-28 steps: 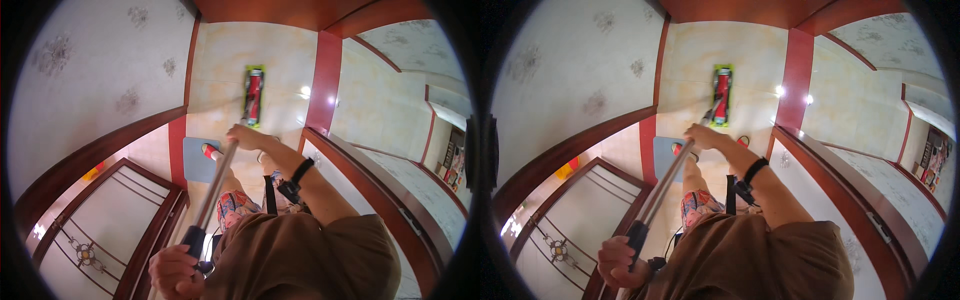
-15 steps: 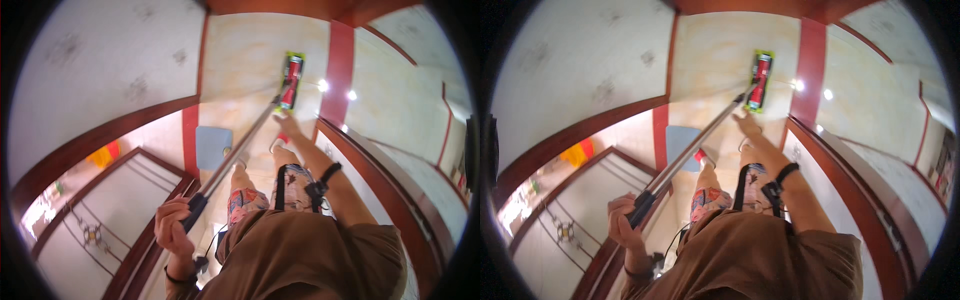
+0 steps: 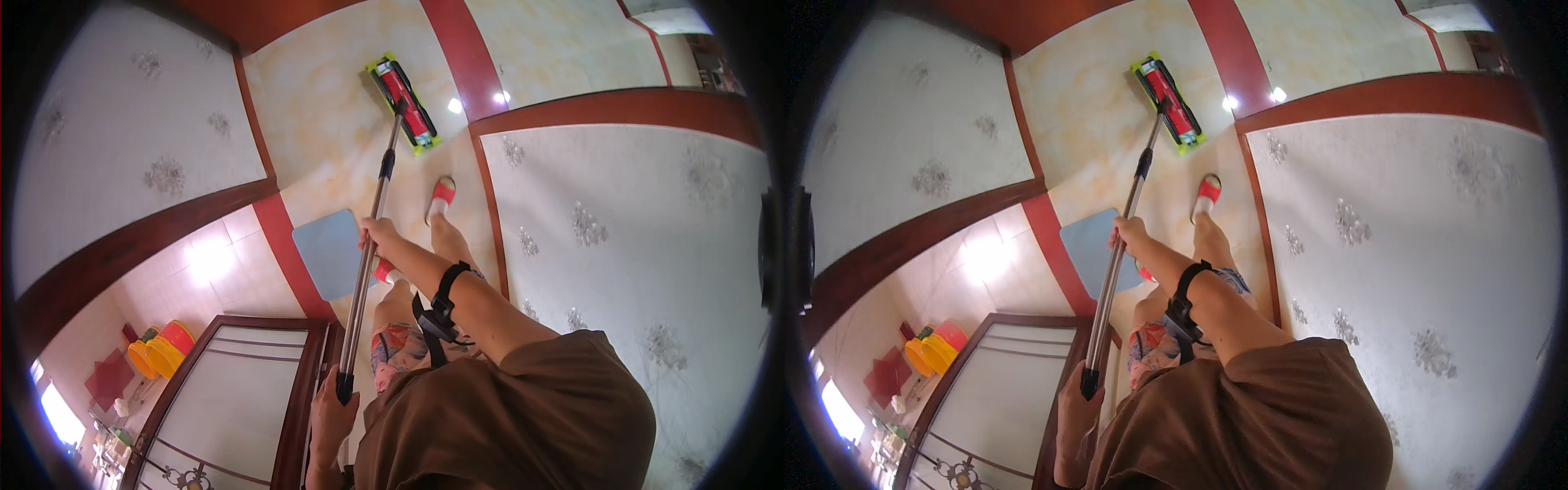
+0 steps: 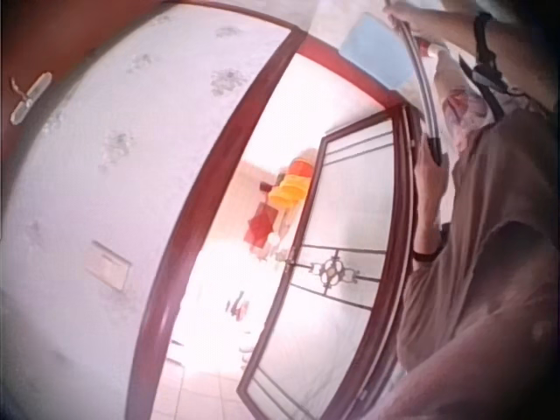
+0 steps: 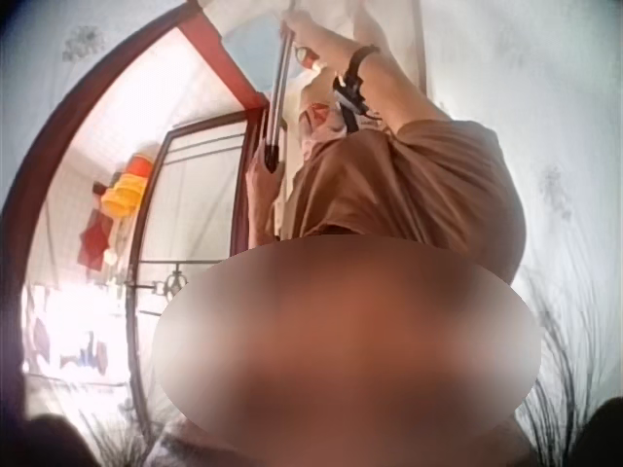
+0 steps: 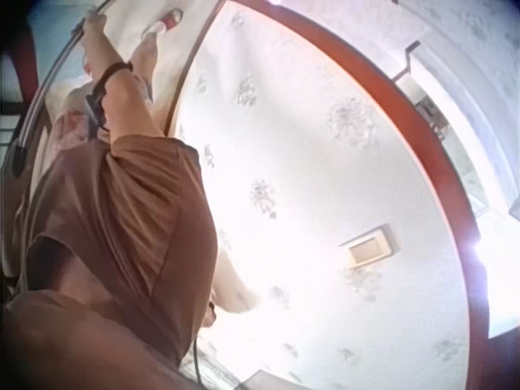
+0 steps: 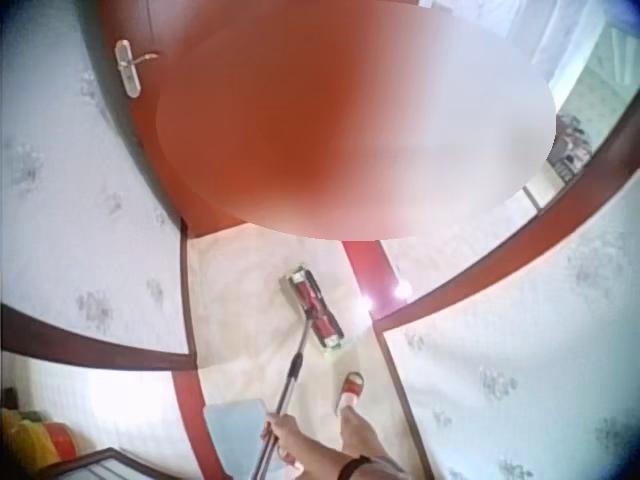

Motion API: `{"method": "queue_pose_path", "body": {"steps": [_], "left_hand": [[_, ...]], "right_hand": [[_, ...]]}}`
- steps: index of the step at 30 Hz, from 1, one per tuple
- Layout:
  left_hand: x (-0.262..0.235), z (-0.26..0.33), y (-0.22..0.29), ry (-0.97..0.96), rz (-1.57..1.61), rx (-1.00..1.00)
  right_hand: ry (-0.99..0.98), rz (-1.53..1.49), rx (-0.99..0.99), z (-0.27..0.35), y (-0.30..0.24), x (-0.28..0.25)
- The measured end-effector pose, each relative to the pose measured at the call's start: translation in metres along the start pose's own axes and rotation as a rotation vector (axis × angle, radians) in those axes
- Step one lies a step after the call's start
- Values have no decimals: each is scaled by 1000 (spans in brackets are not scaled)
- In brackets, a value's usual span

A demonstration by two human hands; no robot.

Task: The person mops the tiled floor in a bedroom and hallway using a flat mop and a yellow bucket. They move the mop back and forth across the floor, then detach the mop pad and wash it in a sink.

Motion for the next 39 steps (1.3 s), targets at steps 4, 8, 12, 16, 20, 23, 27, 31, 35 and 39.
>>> {"method": "queue_pose_path", "body": {"steps": [4, 8, 12, 16, 20, 23, 27, 31, 35, 39], "left_hand": [[26, 75, -65, -215, 430, -576], [50, 144, -84, -321, 488, -697], [93, 224, -99, -351, 491, -865], [156, 296, -80, -480, 591, -1008], [219, 264, -49, -289, 771, -994], [286, 189, -12, -233, 921, -929], [332, 106, 50, -209, 1285, -722], [324, 116, 55, -85, 1187, -621], [325, 206, 19, -168, 1035, -697], [304, 323, -23, -173, 912, -928]], "right_hand": [[55, 44, 59, 32, 81, -33], [129, 105, 115, 43, 165, -96], [109, 148, 212, 46, 239, -172], [70, 429, 73, 55, 247, -235], [13, 475, -80, 41, 182, -243], [170, 735, -205, -13, 83, -237], [-23, 1432, -781, -68, -33, -180], [8, 476, -312, -74, -27, -217], [-40, 474, -280, -12, 60, -252], [-103, 510, -176, 59, 166, -287]]}}
Point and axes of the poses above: each hand's wrist, its own z-axis away from the middle knuckle, its own x-axis out of the palm, y = z × x, the point moved 9 cm from there along -z, towards the middle knuckle, and after that the axes turned 11 degrees about y, right-handed, at the moved point
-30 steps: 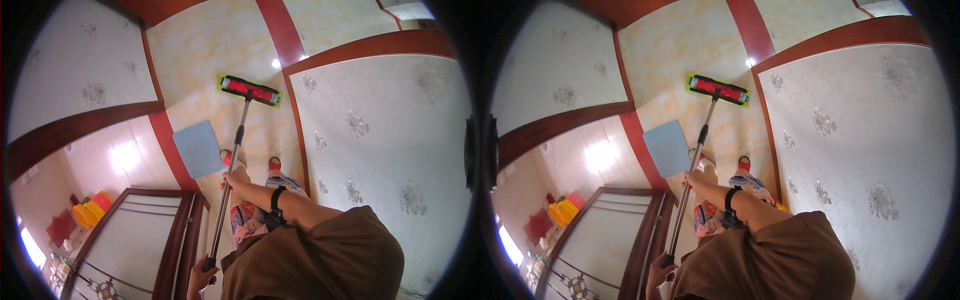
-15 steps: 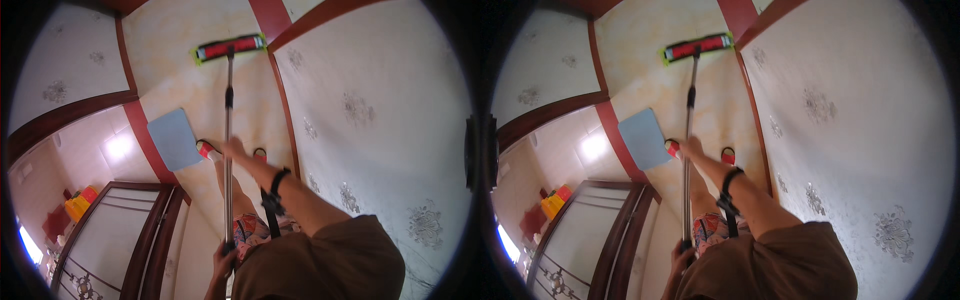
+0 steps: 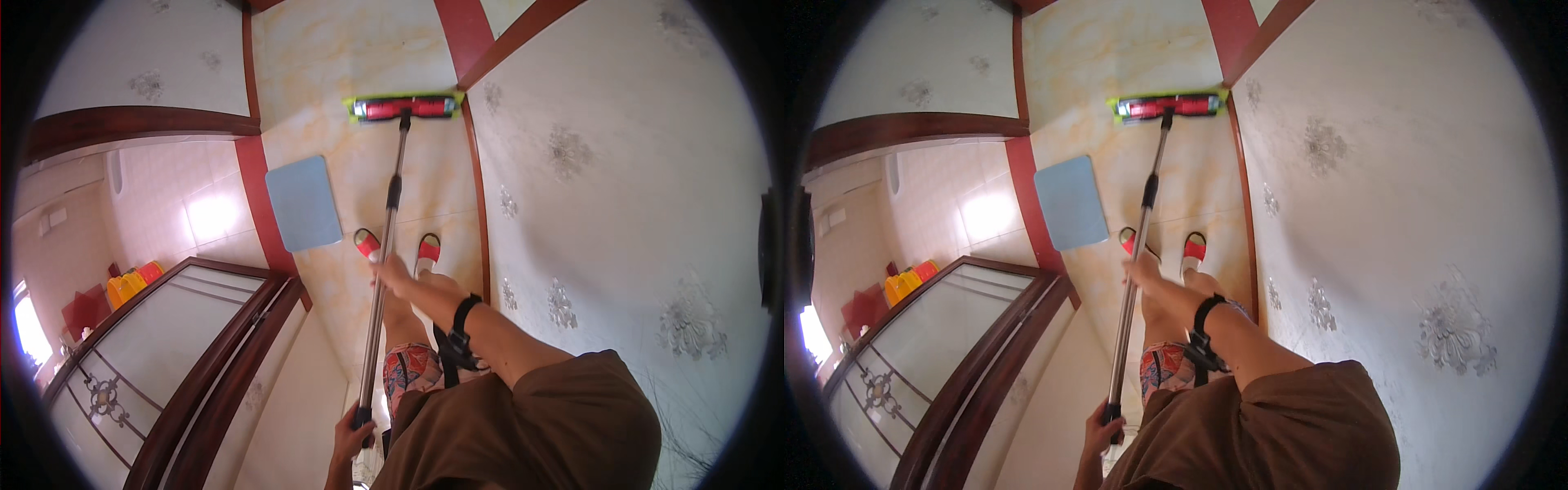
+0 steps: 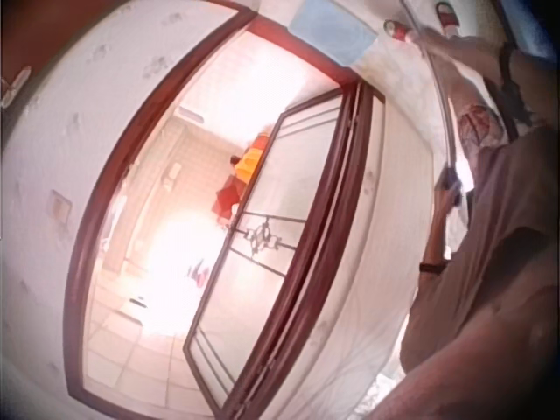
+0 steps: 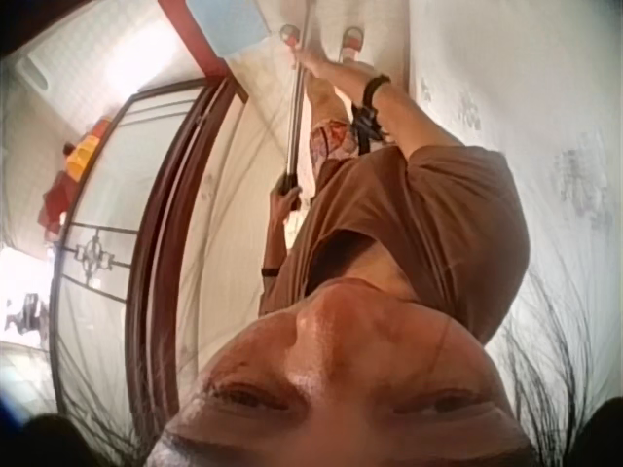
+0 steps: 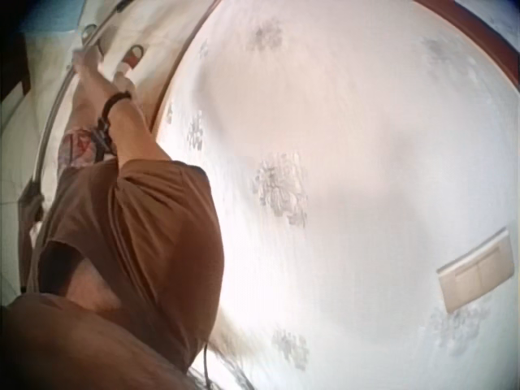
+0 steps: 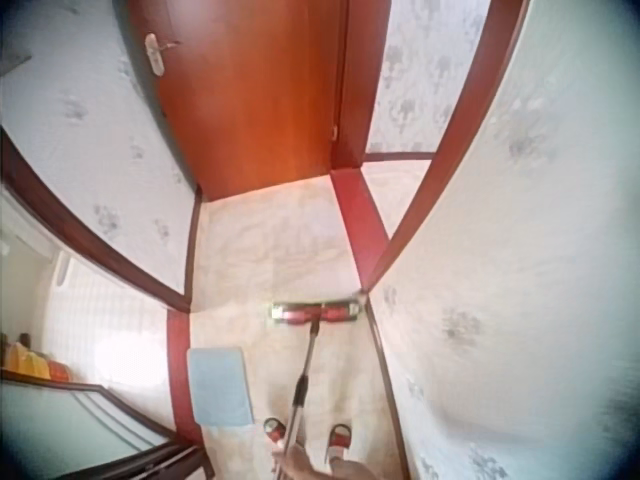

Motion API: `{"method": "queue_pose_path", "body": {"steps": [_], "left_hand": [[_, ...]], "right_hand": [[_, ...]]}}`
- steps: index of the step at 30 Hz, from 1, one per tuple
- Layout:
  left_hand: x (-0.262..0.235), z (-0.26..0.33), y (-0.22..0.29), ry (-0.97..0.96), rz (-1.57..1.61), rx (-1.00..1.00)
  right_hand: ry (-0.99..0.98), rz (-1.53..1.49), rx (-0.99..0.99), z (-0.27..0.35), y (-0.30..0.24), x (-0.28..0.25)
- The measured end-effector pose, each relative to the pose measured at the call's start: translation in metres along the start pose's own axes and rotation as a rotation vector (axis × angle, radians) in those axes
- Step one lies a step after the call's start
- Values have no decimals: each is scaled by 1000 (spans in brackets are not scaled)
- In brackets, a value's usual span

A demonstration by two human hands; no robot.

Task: The person mops the tiled floor in a bedroom and hallway using a flat mop and a yellow bucket. They move the mop back and forth across the floor, then detach the mop pad and wash it in a sink.

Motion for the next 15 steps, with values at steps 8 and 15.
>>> {"method": "queue_pose_path", "body": {"steps": [8, 15], "left_hand": [[-52, 84, 26, 8, 52, -15], [-77, 103, 127, -245, 474, 169]], "right_hand": [[-38, 40, 156, 66, 38, 41], [-115, 533, -102, 57, -42, 65]]}}
Point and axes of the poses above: each hand's wrist, its own z-axis away from the middle knuckle, its own x-axis out of the palm, y = z × x, the point moved 9 cm from there along -z, towards the middle knuckle, and after that the axes turned 11 degrees about y, right-handed, at the moved point
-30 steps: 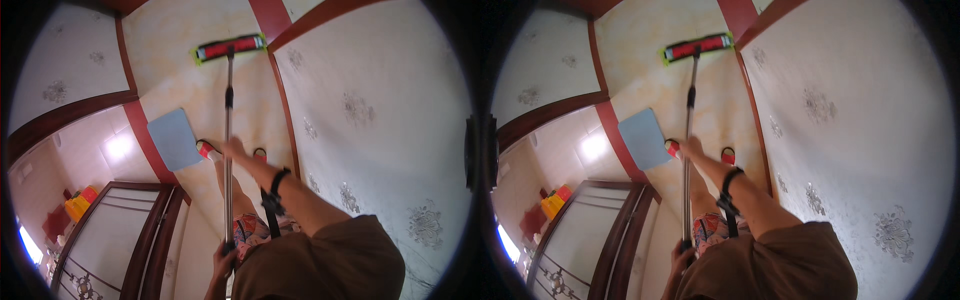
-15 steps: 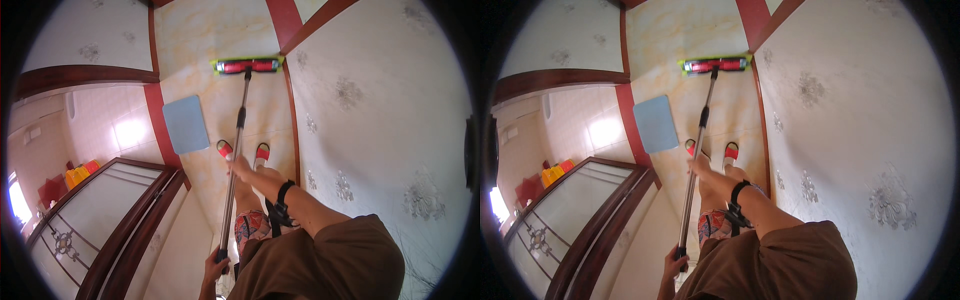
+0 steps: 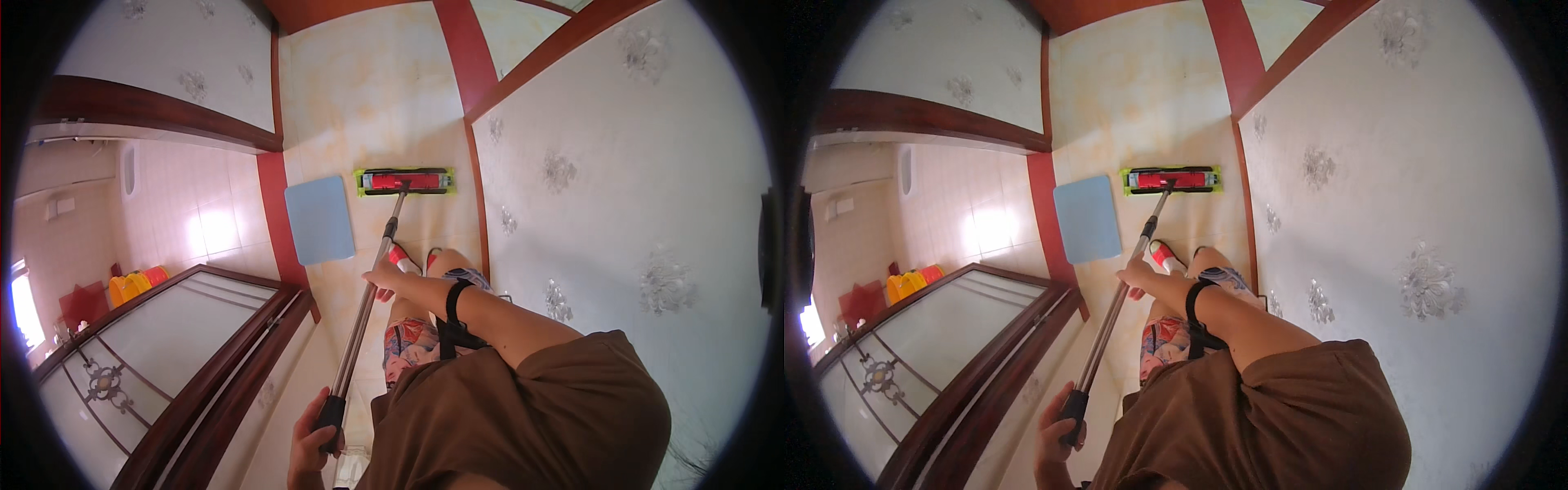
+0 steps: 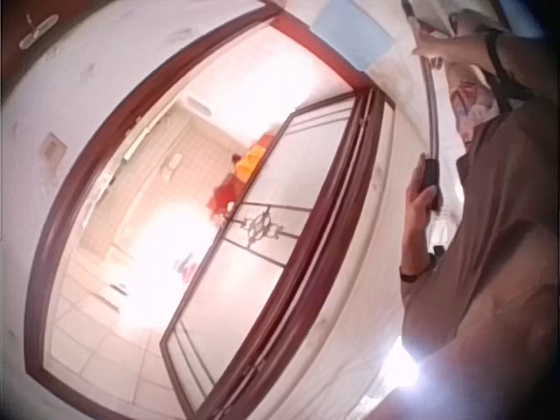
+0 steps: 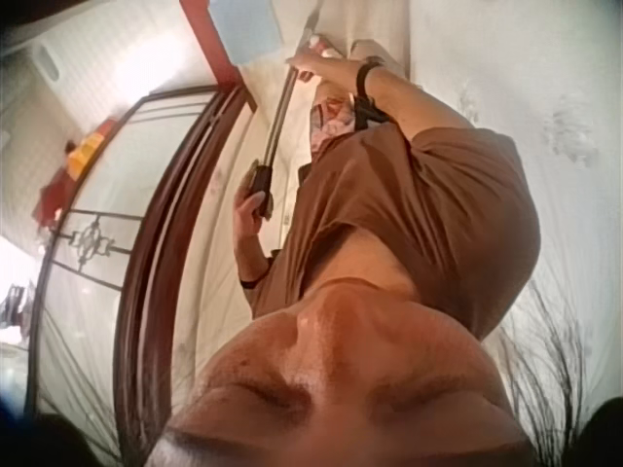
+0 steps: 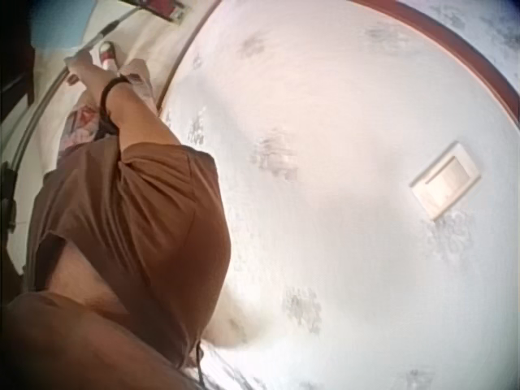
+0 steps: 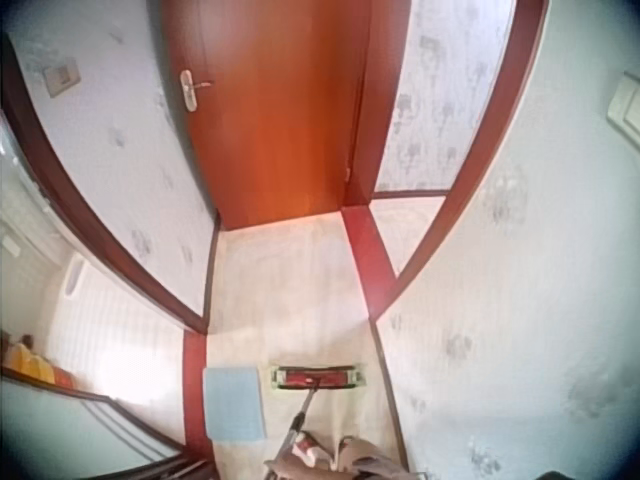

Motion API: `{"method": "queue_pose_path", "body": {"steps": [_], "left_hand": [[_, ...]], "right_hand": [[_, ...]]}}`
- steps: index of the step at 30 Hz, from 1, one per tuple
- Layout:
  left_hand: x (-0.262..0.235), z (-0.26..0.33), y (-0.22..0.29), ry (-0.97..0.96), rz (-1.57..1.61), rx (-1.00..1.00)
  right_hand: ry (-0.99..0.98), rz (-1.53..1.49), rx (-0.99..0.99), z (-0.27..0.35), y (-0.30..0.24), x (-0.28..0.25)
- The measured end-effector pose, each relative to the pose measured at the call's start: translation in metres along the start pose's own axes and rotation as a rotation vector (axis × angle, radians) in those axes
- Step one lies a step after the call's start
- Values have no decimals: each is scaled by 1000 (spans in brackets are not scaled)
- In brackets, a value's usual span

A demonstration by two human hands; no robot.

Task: The person mops the tiled floor in a bedroom and hallway using a flat mop and a yellow bucket. They move the mop back and forth across the floor, then detach the mop pad and wash it in a sink.

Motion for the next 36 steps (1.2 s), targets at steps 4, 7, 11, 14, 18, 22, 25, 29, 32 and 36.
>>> {"method": "queue_pose_path", "body": {"steps": [4, 7, 11, 14, 18, 22, 25, 29, 32, 36], "left_hand": [[5, -8, 24, 6, -206, -41], [18, -11, 55, -19, -215, -29], [24, -9, 98, 59, -156, -84], [29, -13, 120, 65, -316, -39], [37, -24, 135, 45, -255, -87], [35, -24, 140, 46, -356, -104], [29, -23, 125, 42, -447, -128], [25, -44, 95, 29, -90, -156], [15, -56, 65, 10, -220, -240], [10, -55, 42, 88, -240, -377]], "right_hand": [[-63, 81, 26, -1, -23, -3], [-47, 78, 26, -4, -39, -5], [-86, 0, 30, -9, -60, 1], [-181, -93, 179, -11, -59, 9], [-2, -83, 7, -23, -80, -10], [-106, -116, 136, -25, -65, -3], [-141, -63, 197, -25, -51, 1], [34, -226, 62, -40, -57, -13], [178, -725, 351, -45, -27, -11], [299, -170, 97, -61, -32, -27]]}}
Point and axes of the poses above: each hand's wrist, its own z-axis away from the middle knuckle, its own x-axis out of the palm, y = z × x, the point moved 9 cm from there along -z, towards the middle knuckle, and after that the axes turned 11 degrees about y, right-handed, at the moved point
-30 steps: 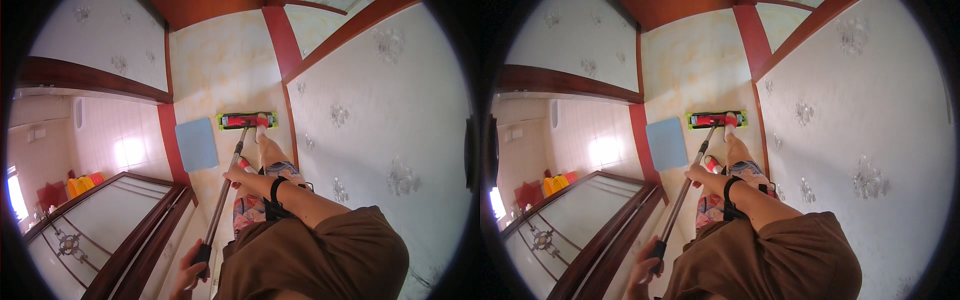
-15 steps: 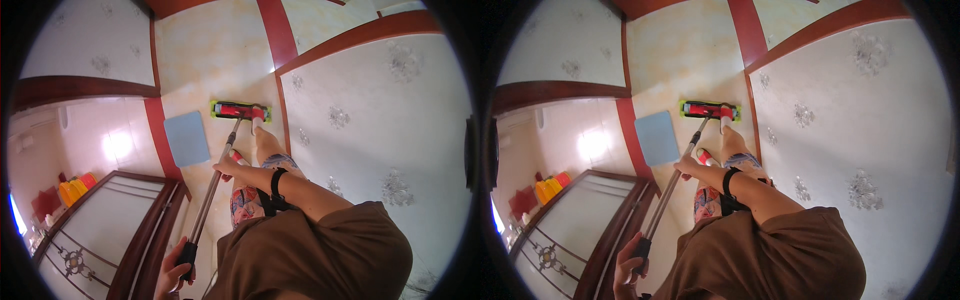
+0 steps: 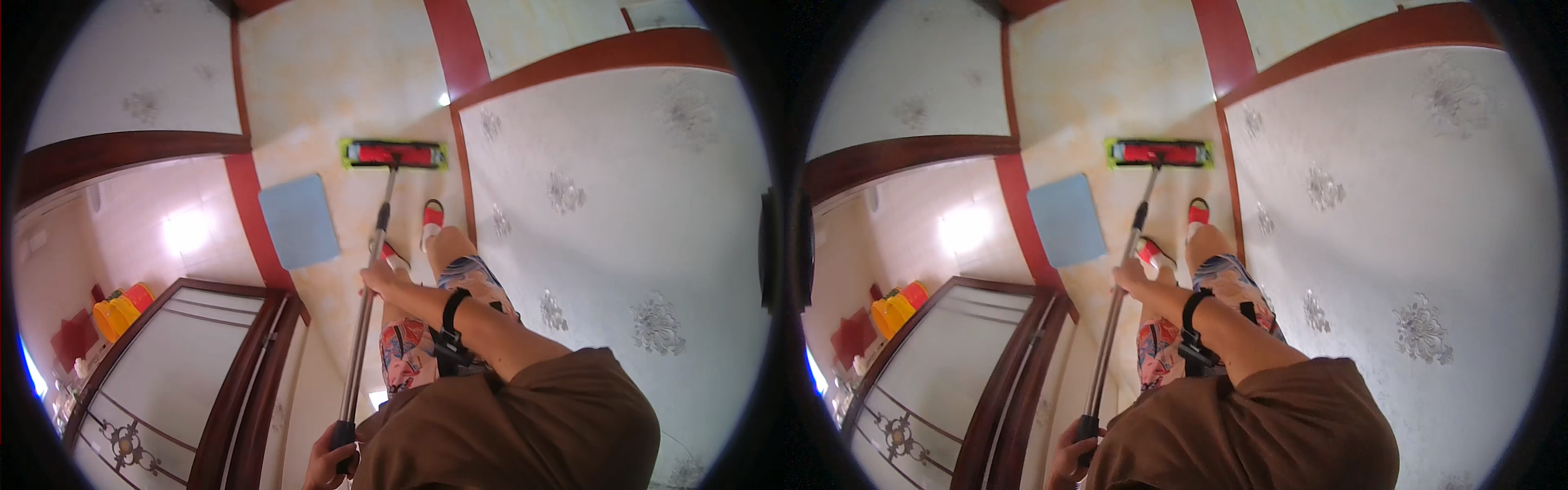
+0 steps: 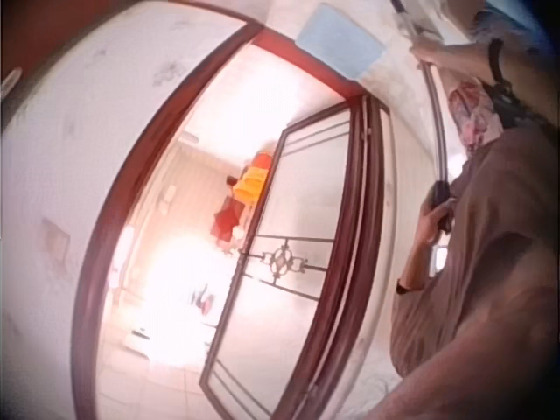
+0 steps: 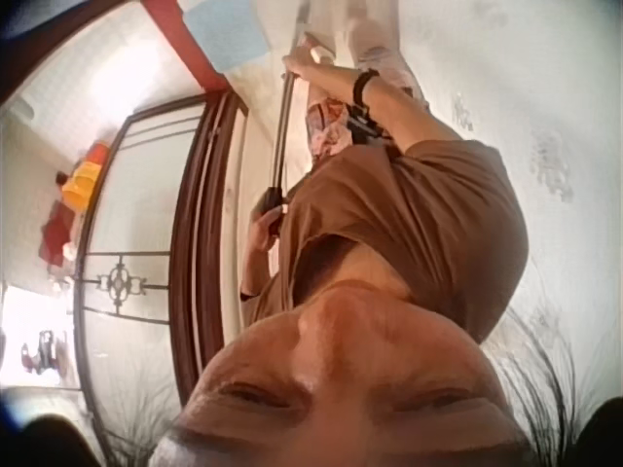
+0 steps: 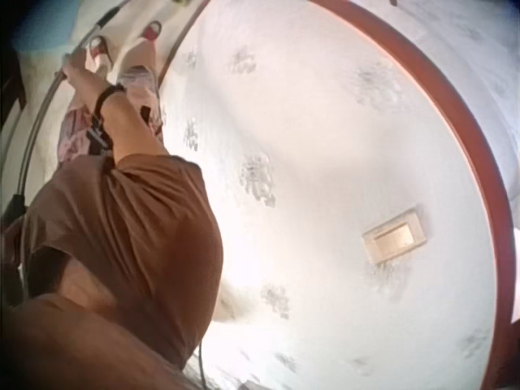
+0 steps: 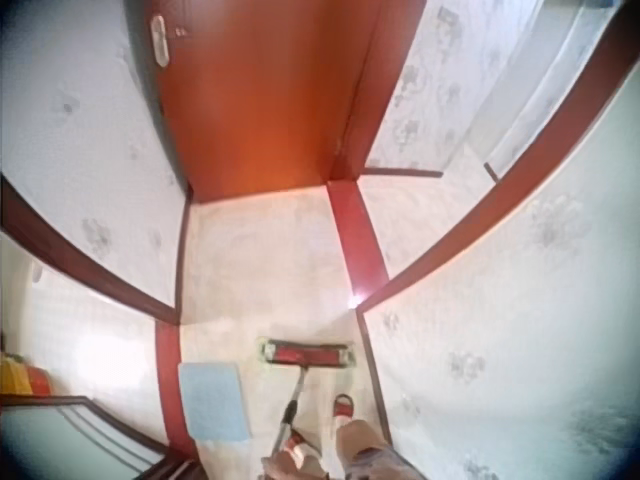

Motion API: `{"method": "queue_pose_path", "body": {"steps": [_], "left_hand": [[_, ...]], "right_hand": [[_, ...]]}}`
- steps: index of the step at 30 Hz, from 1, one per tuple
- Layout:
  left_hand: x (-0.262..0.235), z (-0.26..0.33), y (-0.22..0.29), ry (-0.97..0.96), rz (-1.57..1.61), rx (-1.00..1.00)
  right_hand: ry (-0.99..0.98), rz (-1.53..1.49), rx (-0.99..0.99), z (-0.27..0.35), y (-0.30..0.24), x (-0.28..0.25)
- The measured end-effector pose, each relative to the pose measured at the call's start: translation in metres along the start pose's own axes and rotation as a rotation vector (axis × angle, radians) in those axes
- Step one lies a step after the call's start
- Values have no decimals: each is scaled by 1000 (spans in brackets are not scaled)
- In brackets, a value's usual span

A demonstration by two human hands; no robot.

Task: The person mops the tiled floor in a bedroom and hallway using a flat mop and a yellow bucket. They move the mop back and forth across the floor, then detach the mop pad and wash it in a sink.

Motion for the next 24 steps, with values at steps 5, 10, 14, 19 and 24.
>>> {"method": "queue_pose_path", "body": {"steps": [5, 10, 14, 19, 24], "left_hand": [[47, -40, 8, 12, 4, 74], [101, -102, 34, -151, 157, 114], [112, -118, 44, -176, 204, 105], [92, -107, 20, -137, -81, 261], [20, -78, -35, -27, -114, 147]], "right_hand": [[75, 9, -35, -58, -17, -30], [-3, -13, -34, -134, -65, -57], [59, -171, 76, -150, -74, -71], [96, -287, 47, -114, -52, -65], [82, -300, 71, -33, -6, -34]]}}
Point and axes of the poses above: each hand's wrist, its own z-axis away from the middle knuckle, its own x-axis out of the palm, y = z × x, the point moved 9 cm from there along -z, towards the middle knuckle, and after that the axes turned 11 degrees about y, right-handed, at the moved point
